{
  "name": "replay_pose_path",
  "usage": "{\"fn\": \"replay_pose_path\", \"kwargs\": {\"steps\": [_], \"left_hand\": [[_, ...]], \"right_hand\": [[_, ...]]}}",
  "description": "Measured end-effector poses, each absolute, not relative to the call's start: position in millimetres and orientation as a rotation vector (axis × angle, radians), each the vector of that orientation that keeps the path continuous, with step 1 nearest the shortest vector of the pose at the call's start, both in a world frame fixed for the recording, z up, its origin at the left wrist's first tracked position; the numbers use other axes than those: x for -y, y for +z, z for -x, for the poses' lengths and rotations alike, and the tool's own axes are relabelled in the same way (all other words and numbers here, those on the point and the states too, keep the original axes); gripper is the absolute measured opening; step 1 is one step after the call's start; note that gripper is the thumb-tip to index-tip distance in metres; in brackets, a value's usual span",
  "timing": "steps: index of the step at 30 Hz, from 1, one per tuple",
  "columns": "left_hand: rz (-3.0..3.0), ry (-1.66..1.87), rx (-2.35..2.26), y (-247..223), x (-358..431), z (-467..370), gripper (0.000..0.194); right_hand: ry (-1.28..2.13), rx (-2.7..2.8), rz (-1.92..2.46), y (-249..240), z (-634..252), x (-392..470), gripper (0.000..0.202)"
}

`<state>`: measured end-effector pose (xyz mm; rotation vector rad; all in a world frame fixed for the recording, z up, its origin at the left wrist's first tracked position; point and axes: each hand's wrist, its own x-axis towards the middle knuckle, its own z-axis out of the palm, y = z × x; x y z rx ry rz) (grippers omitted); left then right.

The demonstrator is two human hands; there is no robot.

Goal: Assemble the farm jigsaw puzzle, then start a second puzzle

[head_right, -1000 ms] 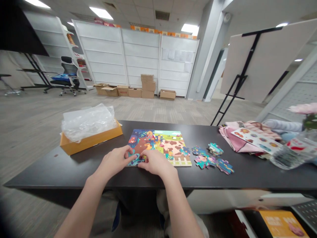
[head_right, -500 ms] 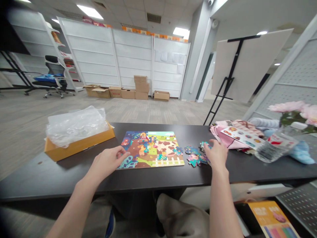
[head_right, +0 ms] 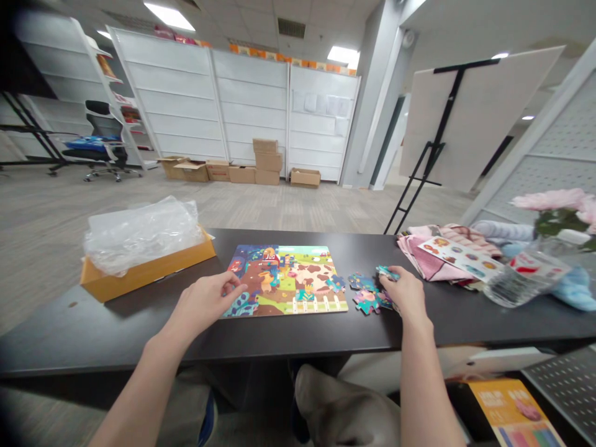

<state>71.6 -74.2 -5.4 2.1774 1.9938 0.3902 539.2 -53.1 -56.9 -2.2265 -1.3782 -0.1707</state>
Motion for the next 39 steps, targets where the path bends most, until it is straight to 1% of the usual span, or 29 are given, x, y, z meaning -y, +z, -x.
{"fn": "replay_pose_path", "kwargs": {"steps": [6,11,18,26,30,35,39], "left_hand": [[-2.163,0.381,-1.997,-4,75,-72,0.025],[-2.164,0.373,-1.995,-2,76,-71,0.026],[-2.179,0.375,-1.989,-3,75,-76,0.028],[-2.189,0.389,-1.961,-2,75,-81,0.028],[-2.186,0.395,-1.957,-2,75,-82,0.029],[-2.189,0.405,-1.943,-4,75,-83,0.027],[-2.199,0.415,-1.929,-5,74,-82,0.027]], "right_hand": [[-0.039,1.092,2.073,-47,-543,61,0.046],[-0.08,0.979,1.915,-44,-541,66,0.053],[-0.14,1.26,1.883,-45,-514,48,0.051],[-0.037,1.521,2.041,-53,-497,30,0.031],[0.004,1.537,2.038,-54,-497,30,0.031],[-0.038,1.571,1.965,-57,-499,27,0.032],[-0.034,1.452,1.895,-59,-504,26,0.033]]}}
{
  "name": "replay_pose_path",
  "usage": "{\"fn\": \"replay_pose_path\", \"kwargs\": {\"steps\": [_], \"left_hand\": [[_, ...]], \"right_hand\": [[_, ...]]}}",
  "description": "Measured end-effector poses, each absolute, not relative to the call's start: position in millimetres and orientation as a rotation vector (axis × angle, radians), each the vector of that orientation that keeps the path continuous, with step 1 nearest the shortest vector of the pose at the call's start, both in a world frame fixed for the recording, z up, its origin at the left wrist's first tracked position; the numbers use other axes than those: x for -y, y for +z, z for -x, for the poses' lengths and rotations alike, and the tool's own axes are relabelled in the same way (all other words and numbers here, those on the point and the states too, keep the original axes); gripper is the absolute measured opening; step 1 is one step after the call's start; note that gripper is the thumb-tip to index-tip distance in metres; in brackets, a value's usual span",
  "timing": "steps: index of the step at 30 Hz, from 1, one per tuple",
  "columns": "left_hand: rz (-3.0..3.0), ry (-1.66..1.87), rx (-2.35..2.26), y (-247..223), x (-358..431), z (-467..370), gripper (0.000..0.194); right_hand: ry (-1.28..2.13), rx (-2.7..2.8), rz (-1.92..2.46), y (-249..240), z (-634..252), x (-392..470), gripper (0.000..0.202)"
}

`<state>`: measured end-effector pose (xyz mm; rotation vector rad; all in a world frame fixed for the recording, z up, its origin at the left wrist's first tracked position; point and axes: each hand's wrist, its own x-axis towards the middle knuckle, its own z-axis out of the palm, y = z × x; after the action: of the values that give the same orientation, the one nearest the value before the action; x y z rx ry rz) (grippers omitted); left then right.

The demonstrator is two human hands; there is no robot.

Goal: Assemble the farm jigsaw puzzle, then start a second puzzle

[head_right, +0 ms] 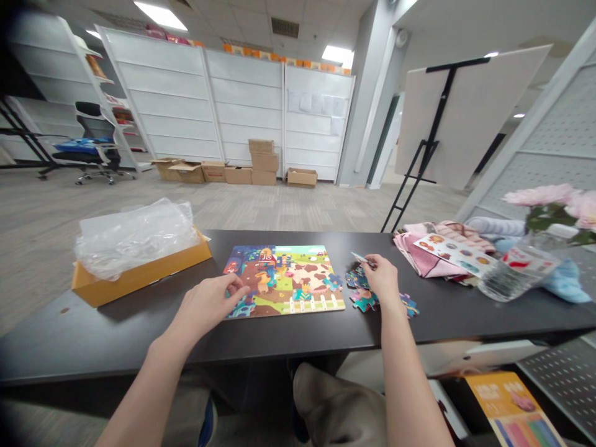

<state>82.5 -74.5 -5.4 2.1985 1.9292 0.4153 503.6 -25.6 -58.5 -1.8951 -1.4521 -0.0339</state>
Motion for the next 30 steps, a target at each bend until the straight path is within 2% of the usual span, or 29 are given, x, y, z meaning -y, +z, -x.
{"fn": "replay_pose_path", "kwargs": {"steps": [13,23,30], "left_hand": [[-2.196,0.393,-1.942,-4,74,-83,0.026],[-2.198,0.384,-1.927,-3,74,-83,0.024],[-2.205,0.394,-1.923,-4,74,-83,0.023]], "right_hand": [[-0.123,1.174,1.776,-47,-503,32,0.047],[-0.123,1.679,1.52,-35,-429,22,0.031],[-0.013,1.971,1.563,-40,-393,15,0.026]]}}
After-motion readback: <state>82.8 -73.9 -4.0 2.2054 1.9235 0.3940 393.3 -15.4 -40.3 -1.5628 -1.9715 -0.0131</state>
